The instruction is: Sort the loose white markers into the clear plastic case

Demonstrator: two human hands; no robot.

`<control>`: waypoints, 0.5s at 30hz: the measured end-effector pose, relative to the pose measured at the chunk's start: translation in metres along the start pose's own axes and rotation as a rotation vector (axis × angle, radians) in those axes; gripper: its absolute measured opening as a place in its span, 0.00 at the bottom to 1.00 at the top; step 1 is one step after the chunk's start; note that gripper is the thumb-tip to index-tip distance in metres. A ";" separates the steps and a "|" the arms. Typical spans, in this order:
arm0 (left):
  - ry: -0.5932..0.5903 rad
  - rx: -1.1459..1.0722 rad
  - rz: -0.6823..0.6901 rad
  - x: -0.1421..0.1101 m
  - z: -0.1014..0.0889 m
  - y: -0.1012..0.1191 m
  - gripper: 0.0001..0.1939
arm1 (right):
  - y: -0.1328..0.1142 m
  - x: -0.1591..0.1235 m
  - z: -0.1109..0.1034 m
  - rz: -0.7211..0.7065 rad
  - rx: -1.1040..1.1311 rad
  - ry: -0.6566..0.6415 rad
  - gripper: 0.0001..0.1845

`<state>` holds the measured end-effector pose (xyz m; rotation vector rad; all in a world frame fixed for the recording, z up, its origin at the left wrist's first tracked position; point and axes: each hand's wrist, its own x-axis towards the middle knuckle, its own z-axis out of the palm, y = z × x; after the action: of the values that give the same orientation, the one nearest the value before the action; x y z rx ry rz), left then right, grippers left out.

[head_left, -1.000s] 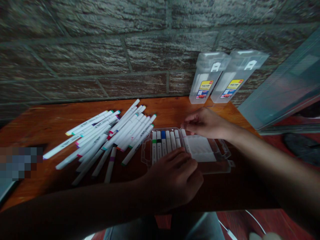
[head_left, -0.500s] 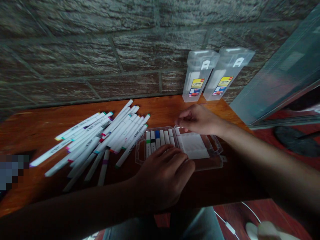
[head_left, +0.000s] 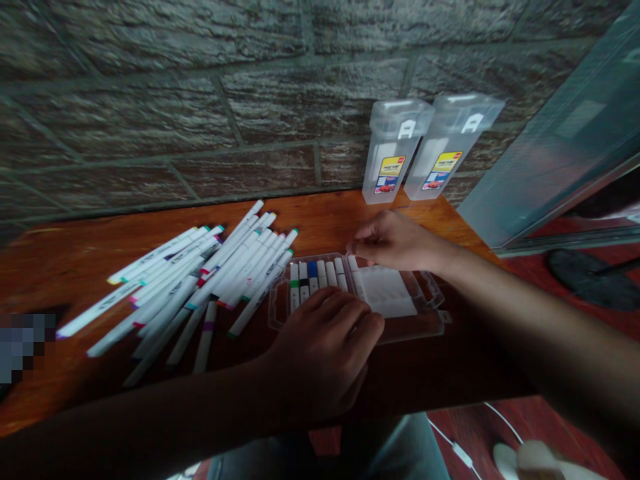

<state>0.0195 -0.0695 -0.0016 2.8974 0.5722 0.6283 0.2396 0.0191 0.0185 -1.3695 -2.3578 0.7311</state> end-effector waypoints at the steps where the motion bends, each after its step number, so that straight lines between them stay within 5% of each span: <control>1: 0.000 0.002 0.001 0.000 0.000 0.000 0.13 | 0.000 0.000 0.000 0.002 -0.004 0.003 0.19; 10: -0.054 0.053 0.023 0.000 -0.003 0.002 0.13 | 0.002 0.001 0.003 0.043 0.038 0.092 0.18; 15: -0.079 0.072 0.043 0.001 -0.008 0.002 0.12 | 0.003 0.001 0.006 -0.014 -0.051 0.263 0.22</control>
<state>0.0180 -0.0701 0.0063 2.9940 0.5342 0.5057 0.2385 0.0196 0.0119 -1.3750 -2.1903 0.4577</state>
